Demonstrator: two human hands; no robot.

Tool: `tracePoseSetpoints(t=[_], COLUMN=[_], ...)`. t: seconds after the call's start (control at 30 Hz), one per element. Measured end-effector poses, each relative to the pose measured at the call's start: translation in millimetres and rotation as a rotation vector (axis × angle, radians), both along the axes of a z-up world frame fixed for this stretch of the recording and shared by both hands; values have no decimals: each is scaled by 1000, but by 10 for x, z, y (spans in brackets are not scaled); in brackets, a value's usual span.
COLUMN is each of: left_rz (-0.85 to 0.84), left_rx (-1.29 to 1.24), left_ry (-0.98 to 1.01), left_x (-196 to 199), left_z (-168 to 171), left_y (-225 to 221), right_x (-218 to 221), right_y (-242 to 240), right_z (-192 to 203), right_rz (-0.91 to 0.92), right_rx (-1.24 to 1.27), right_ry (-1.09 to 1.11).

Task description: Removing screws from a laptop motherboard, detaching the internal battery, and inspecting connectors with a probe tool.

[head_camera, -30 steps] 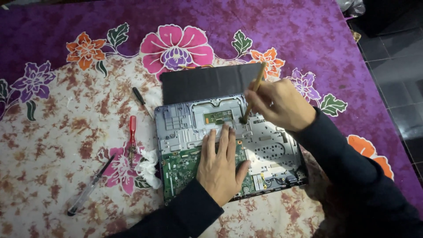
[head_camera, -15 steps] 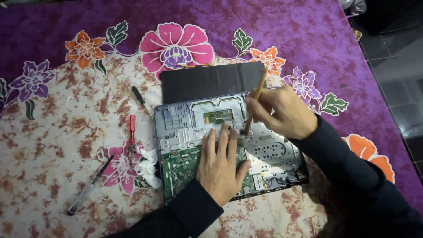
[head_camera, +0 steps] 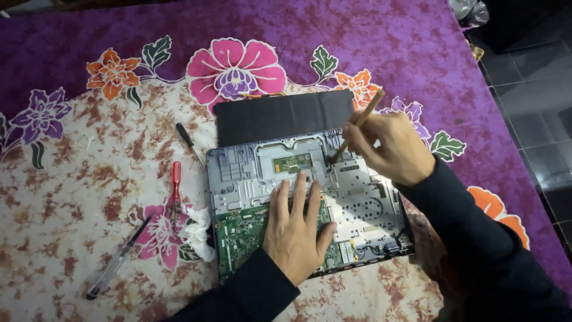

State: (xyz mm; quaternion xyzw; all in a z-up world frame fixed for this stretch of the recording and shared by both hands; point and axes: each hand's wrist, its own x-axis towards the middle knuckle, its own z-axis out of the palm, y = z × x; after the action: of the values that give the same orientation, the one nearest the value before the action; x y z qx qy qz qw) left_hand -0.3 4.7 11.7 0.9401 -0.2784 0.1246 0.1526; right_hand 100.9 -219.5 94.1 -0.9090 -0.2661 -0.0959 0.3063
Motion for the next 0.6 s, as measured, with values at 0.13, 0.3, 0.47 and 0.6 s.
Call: tracePoseSetpoints(t=[0.13,0.3,0.47,0.6], left_rz=[-4,-9,-4,-17], left_rx=[-5,23,19,-41], left_ry=[5,-2,9,18], left_x=[-3,2,-1,-1], left_z=[-21,-1,-27,-37], left_y=[0,9,0,3], right_x=[58,133,247,281], right_y=[11,12,198,168], right_z=[-97,-128,-135,-96], right_rz=[-18,-19,109,160], right_rx=[-4,-44,16,-10], right_ry=[-156,-138,-161,-127])
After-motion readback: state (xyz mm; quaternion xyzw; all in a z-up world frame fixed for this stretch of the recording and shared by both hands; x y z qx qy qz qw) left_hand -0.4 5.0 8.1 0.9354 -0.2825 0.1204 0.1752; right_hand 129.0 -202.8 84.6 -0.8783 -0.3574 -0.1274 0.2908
